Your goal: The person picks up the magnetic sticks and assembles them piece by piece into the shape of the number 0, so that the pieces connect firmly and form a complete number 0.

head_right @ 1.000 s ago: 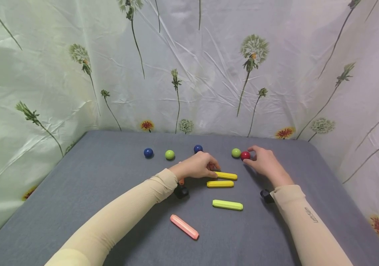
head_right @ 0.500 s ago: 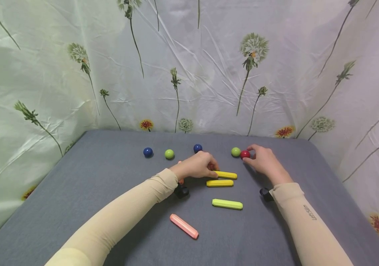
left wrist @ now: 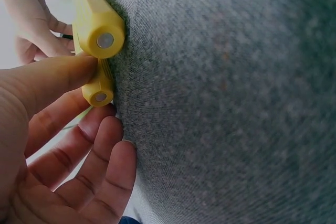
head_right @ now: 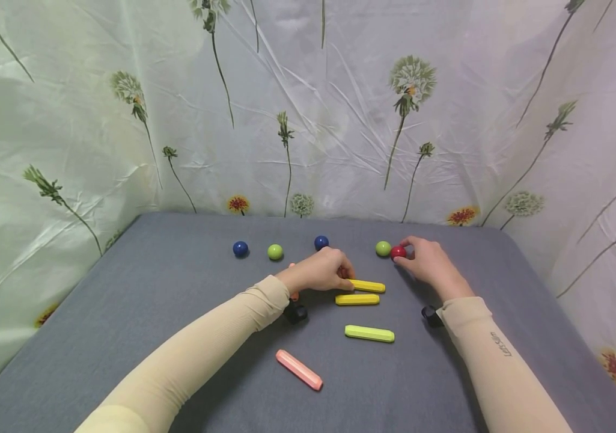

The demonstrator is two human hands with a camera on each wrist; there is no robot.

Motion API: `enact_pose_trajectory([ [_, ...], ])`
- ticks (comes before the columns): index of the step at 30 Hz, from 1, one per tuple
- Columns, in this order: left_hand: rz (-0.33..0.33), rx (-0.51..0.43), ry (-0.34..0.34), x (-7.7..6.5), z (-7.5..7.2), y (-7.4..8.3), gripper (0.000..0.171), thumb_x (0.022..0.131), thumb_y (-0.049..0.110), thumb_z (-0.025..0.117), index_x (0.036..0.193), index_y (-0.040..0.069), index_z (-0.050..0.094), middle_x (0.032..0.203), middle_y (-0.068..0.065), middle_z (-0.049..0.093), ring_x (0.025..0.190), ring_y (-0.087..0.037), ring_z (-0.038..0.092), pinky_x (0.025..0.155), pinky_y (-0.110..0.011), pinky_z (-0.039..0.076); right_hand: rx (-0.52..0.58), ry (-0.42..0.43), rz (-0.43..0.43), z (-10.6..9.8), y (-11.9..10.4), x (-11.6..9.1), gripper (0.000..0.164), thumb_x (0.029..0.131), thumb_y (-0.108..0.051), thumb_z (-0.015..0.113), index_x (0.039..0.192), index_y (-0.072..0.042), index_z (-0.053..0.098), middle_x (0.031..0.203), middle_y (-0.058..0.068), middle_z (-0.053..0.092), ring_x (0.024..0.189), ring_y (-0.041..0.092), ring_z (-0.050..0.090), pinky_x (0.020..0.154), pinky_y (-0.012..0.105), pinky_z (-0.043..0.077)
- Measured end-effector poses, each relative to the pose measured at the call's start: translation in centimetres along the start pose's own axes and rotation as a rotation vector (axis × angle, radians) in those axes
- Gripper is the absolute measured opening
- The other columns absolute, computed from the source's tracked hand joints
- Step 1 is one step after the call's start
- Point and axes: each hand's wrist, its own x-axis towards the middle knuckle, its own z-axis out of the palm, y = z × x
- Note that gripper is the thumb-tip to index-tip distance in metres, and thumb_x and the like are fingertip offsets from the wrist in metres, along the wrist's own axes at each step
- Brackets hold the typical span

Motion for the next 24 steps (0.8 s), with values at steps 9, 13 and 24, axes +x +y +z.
enact_pose_trajectory([
  [9,0.002,-0.002,0.004,0.0,0.0,0.0,0.011,0.100,0.023,0.079,0.103,0.013,0.084,0.087,0.004,0.075,0.076,-0.005,0.059,0.069,-0.017,0.046,-0.003,0.003,0.019,0.1,0.0,0.2,0.047,0.103,-0.029,0.072,0.134,0.004,0.062,0.109,0.027,0.072,0.088,0.032,0.066,0.072,0.040,0.055],
  [13,0.001,-0.009,0.003,-0.1,-0.1,-0.1,0.010,0.100,0.022,0.080,0.101,0.014,0.084,0.087,0.005,0.076,0.075,-0.005,0.061,0.069,-0.017,0.048,-0.001,0.004,0.021,0.1,0.0,0.2,0.046,0.103,-0.030,0.073,0.132,0.005,0.063,0.110,0.028,0.072,0.089,0.033,0.066,0.074,0.041,0.056],
  [24,-0.035,-0.002,0.032,-0.3,-1.1,-0.5,0.010,0.101,0.021,0.078,0.103,0.014,0.084,0.093,0.003,0.079,0.081,-0.007,0.065,0.074,-0.019,0.052,0.015,0.009,0.000,-0.1,0.6,-0.6,0.048,0.101,-0.032,0.075,0.127,0.007,0.066,0.109,0.026,0.073,0.090,0.032,0.066,0.076,0.043,0.054],
])
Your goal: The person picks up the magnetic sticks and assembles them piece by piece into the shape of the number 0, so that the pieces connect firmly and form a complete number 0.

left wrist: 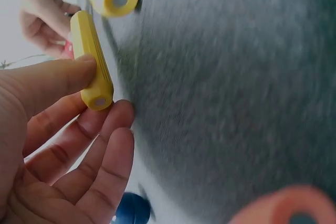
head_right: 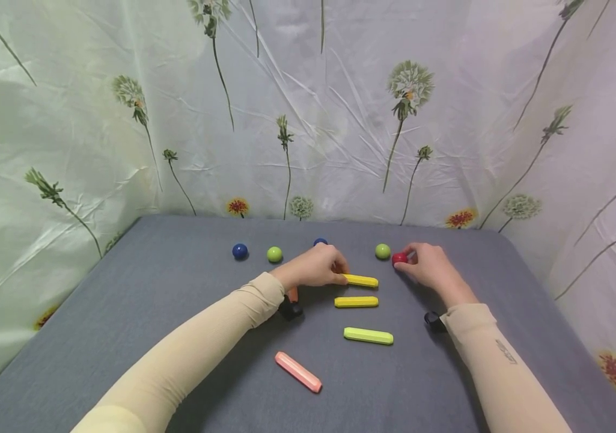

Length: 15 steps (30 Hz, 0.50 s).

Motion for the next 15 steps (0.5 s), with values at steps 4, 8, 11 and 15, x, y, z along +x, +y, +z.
enact_pose_trajectory([
  [4,-0.026,0.020,0.019,-0.1,-0.6,-0.4,0.010,0.101,0.021,0.078,0.104,0.014,0.084,0.095,0.001,0.079,0.081,-0.009,0.066,0.074,-0.021,0.053,0.012,-0.006,-0.014,-0.1,0.0,-0.4,0.049,0.101,-0.034,0.076,0.127,0.007,0.067,0.110,0.026,0.073,0.093,0.034,0.067,0.078,0.045,0.055],
  [8,-0.060,0.034,0.043,-0.3,-1.1,-0.8,0.011,0.101,0.021,0.078,0.105,0.013,0.084,0.096,0.000,0.078,0.079,-0.010,0.065,0.073,-0.023,0.052,0.028,-0.006,-0.038,0.0,-0.2,-0.7,0.048,0.100,-0.034,0.077,0.126,0.006,0.068,0.109,0.025,0.074,0.092,0.033,0.068,0.078,0.045,0.055],
  [11,-0.078,0.031,0.061,-0.4,-1.3,-1.2,0.010,0.101,0.021,0.078,0.104,0.013,0.084,0.095,0.000,0.078,0.078,-0.011,0.065,0.071,-0.023,0.053,0.039,-0.004,-0.063,0.1,-0.3,-0.8,0.046,0.099,-0.033,0.078,0.123,0.005,0.070,0.108,0.024,0.076,0.092,0.031,0.069,0.077,0.043,0.055],
  [15,-0.095,0.023,0.079,-0.4,-1.4,-1.5,0.010,0.101,0.021,0.078,0.103,0.013,0.084,0.095,0.000,0.078,0.078,-0.011,0.065,0.071,-0.024,0.053,0.058,-0.006,-0.099,0.3,-0.6,-1.0,0.042,0.098,-0.032,0.079,0.121,0.003,0.072,0.106,0.021,0.077,0.093,0.029,0.071,0.078,0.041,0.055],
])
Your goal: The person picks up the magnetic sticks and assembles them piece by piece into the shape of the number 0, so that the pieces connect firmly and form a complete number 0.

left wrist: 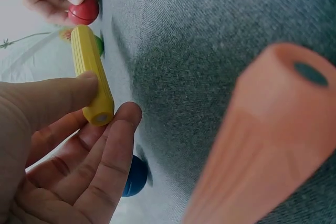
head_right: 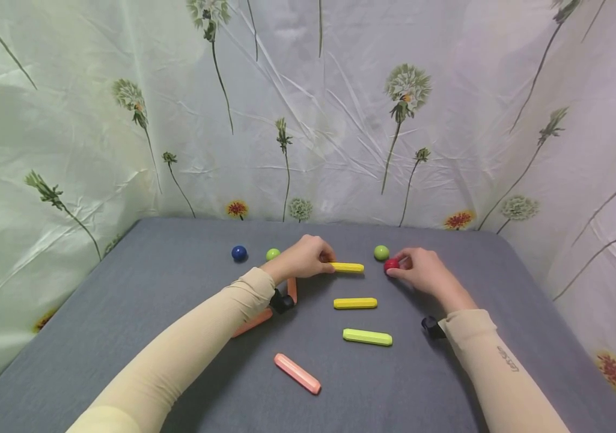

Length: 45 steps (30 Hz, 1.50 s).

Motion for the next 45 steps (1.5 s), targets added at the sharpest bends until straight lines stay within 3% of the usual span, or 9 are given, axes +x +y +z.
enact_pose_trajectory([
  [9,-0.031,0.006,0.014,0.0,0.1,-0.1,0.012,0.102,0.021,0.077,0.107,0.012,0.084,0.099,-0.002,0.079,0.081,-0.011,0.066,0.074,-0.025,0.054,0.033,-0.038,-0.044,0.6,-1.1,-0.1,0.036,0.097,-0.031,0.081,0.117,-0.002,0.074,0.101,0.012,0.077,0.087,0.019,0.066,0.074,0.033,0.050],
  [23,-0.057,0.004,0.015,0.2,0.2,0.2,0.014,0.103,0.021,0.075,0.110,0.012,0.083,0.102,-0.003,0.079,0.082,-0.013,0.067,0.074,-0.026,0.054,0.028,-0.069,-0.075,1.2,-2.8,0.6,0.039,0.097,-0.030,0.081,0.121,0.001,0.074,0.096,0.008,0.075,0.083,0.018,0.062,0.074,0.032,0.048],
  [38,-0.051,0.021,0.022,0.3,0.3,0.1,0.014,0.102,0.019,0.076,0.112,0.011,0.083,0.106,-0.005,0.080,0.087,-0.015,0.069,0.076,-0.026,0.056,0.006,-0.095,-0.084,1.3,-3.1,1.3,0.038,0.098,-0.029,0.081,0.122,0.001,0.074,0.093,0.006,0.072,0.081,0.018,0.059,0.073,0.031,0.047],
  [45,-0.046,0.014,0.021,0.3,0.4,0.1,0.014,0.102,0.018,0.076,0.112,0.010,0.083,0.106,-0.005,0.080,0.088,-0.016,0.070,0.078,-0.027,0.057,-0.008,-0.105,-0.111,1.3,-3.3,1.4,0.042,0.099,-0.029,0.080,0.130,-0.002,0.072,0.094,0.005,0.073,0.080,0.017,0.060,0.072,0.031,0.048],
])
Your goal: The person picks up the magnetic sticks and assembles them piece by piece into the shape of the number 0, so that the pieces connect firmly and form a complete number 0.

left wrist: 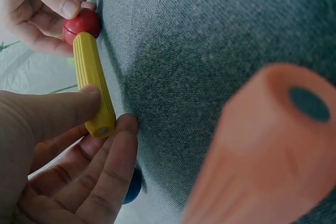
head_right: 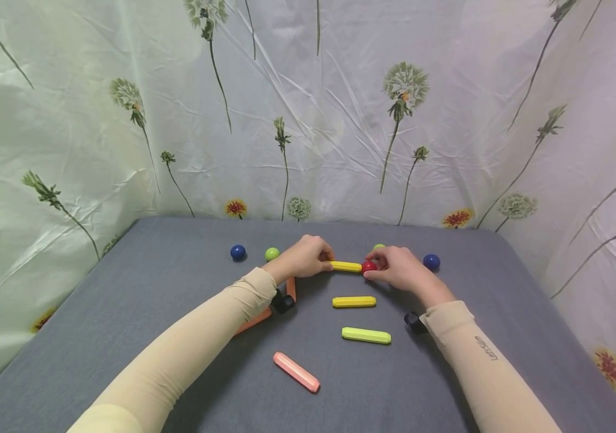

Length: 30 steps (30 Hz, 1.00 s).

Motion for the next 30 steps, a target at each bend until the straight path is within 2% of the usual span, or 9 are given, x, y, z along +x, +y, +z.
enact_pose_trajectory([
  [6,-0.002,0.006,0.001,0.0,0.0,0.0,0.015,0.103,0.020,0.075,0.113,0.011,0.083,0.107,-0.004,0.080,0.089,-0.015,0.070,0.079,-0.027,0.057,-0.030,0.010,-0.029,0.1,0.0,0.2,0.034,0.100,-0.027,0.078,0.125,-0.005,0.075,0.097,0.005,0.078,0.083,0.015,0.066,0.076,0.034,0.054],
  [10,-0.007,0.007,0.004,0.0,0.0,0.0,0.016,0.103,0.020,0.075,0.115,0.012,0.083,0.109,-0.004,0.080,0.091,-0.016,0.070,0.080,-0.028,0.057,-0.041,0.015,-0.018,0.1,0.0,0.3,0.031,0.099,-0.026,0.080,0.122,-0.006,0.077,0.093,0.004,0.077,0.081,0.016,0.064,0.074,0.033,0.051],
  [14,-0.014,0.019,0.009,-0.1,0.1,0.0,0.020,0.103,0.022,0.075,0.119,0.013,0.082,0.113,-0.004,0.080,0.095,-0.016,0.071,0.083,-0.028,0.057,-0.042,0.011,-0.002,0.1,-0.1,0.3,0.031,0.099,-0.026,0.080,0.122,-0.006,0.076,0.093,0.005,0.075,0.081,0.018,0.061,0.073,0.032,0.049],
  [21,-0.009,0.040,0.016,-0.4,-0.1,-0.2,0.026,0.104,0.023,0.074,0.127,0.012,0.079,0.117,-0.005,0.078,0.102,-0.017,0.070,0.088,-0.031,0.057,-0.042,0.005,0.003,0.3,-0.1,0.3,0.032,0.099,-0.027,0.080,0.122,-0.006,0.076,0.094,0.005,0.075,0.083,0.018,0.064,0.075,0.034,0.051],
  [26,0.010,0.010,0.018,-0.8,-0.4,-0.6,0.028,0.104,0.021,0.073,0.129,0.009,0.078,0.120,-0.007,0.078,0.110,-0.019,0.072,0.094,-0.034,0.059,-0.047,0.004,-0.003,0.3,-0.3,0.2,0.034,0.099,-0.028,0.080,0.122,-0.005,0.076,0.094,0.006,0.075,0.083,0.018,0.064,0.075,0.035,0.051],
  [30,0.022,-0.013,0.020,-1.1,-0.8,-0.8,0.027,0.105,0.022,0.073,0.128,0.009,0.078,0.119,-0.007,0.078,0.107,-0.020,0.071,0.092,-0.034,0.058,-0.056,0.005,0.004,0.3,-0.3,0.1,0.035,0.098,-0.028,0.081,0.123,-0.004,0.076,0.095,0.007,0.075,0.084,0.019,0.065,0.076,0.037,0.053],
])
